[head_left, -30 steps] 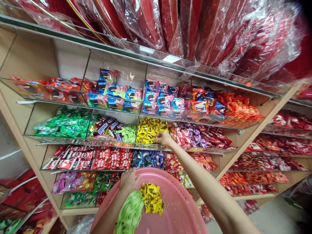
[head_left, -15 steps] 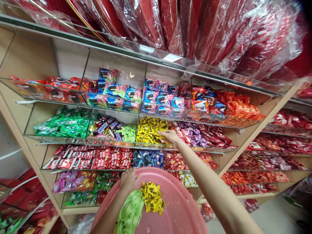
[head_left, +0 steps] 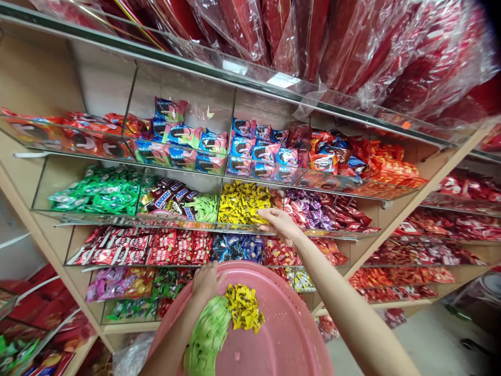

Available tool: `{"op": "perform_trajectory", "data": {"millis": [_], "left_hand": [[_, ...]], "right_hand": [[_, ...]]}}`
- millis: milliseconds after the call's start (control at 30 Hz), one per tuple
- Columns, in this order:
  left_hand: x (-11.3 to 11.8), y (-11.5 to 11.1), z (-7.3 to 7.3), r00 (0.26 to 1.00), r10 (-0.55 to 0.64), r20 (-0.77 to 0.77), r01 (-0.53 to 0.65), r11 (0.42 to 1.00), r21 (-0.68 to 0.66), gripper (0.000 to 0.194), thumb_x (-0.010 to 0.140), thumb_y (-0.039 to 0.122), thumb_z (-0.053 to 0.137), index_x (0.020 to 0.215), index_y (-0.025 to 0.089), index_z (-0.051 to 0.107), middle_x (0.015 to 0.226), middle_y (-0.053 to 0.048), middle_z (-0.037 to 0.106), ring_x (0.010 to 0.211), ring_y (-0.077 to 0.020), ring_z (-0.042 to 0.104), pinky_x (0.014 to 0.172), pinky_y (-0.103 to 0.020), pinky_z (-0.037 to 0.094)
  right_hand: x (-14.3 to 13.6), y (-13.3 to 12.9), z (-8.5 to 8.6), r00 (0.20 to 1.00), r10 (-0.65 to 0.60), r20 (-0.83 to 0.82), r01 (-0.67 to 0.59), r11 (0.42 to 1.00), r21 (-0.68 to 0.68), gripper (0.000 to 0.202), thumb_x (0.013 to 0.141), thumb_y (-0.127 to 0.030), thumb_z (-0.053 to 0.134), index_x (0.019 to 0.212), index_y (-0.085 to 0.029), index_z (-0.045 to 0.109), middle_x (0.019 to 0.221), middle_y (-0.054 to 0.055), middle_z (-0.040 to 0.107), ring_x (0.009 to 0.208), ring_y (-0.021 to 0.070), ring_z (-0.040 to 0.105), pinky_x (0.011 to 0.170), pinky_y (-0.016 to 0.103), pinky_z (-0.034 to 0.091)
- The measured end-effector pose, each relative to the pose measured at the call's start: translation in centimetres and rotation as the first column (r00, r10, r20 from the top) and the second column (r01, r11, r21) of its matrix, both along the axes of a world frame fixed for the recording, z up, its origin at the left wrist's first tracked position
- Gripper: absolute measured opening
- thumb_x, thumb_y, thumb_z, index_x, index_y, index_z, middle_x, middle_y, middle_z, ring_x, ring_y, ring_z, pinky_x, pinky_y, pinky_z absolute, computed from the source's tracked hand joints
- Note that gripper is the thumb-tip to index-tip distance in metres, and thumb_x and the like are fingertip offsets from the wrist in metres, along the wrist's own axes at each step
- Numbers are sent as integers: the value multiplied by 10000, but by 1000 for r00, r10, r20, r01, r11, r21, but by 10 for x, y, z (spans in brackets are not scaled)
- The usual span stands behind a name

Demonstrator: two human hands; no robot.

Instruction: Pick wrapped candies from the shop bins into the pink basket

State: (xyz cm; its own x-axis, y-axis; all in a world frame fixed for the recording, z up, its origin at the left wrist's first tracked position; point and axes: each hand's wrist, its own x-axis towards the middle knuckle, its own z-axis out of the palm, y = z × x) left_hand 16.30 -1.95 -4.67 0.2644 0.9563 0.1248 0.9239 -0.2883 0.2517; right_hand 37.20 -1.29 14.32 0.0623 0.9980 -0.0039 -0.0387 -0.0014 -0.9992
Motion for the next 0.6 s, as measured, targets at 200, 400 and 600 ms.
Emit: {"op": "perform_trajectory", "data": {"millis": [200, 400, 600], "left_hand": [[1, -1, -2, 1000, 3, 20, -3, 1000, 6, 482, 851, 501, 324, 1086, 136, 533, 1054, -127, 632, 992, -250, 556, 818, -344, 386], [1, -4, 1, 1000, -6, 17, 5, 1000, 18, 455, 852, 507, 321, 1035, 149, 533, 1026, -117, 634, 954, -242, 565, 785, -343, 387], [1, -5, 3, 1000, -17, -5, 17, 999, 28, 409, 851, 474, 347, 1011, 149, 537, 997, -110, 641, 958, -243, 568, 781, -341, 390]], "right_hand": [[-19, -50, -68, 982, 175, -68, -182, 974, -137, 349, 622, -396, 735, 865, -162, 645, 788, 8, 658, 631, 81, 616, 578, 172, 523], [-18, -70, -148, 991, 116, 70, -103, 980, -173, 402, 614, -495, 691, 838, -167, 626, 795, 8, 634, 687, 124, 586, 612, 249, 490], [11, -77, -171, 572, 7, 820, -27, 1000, 10, 191, 696, -335, 599, 735, -149, 618, 674, 9, 591, 652, 135, 503, 612, 249, 373]]}}
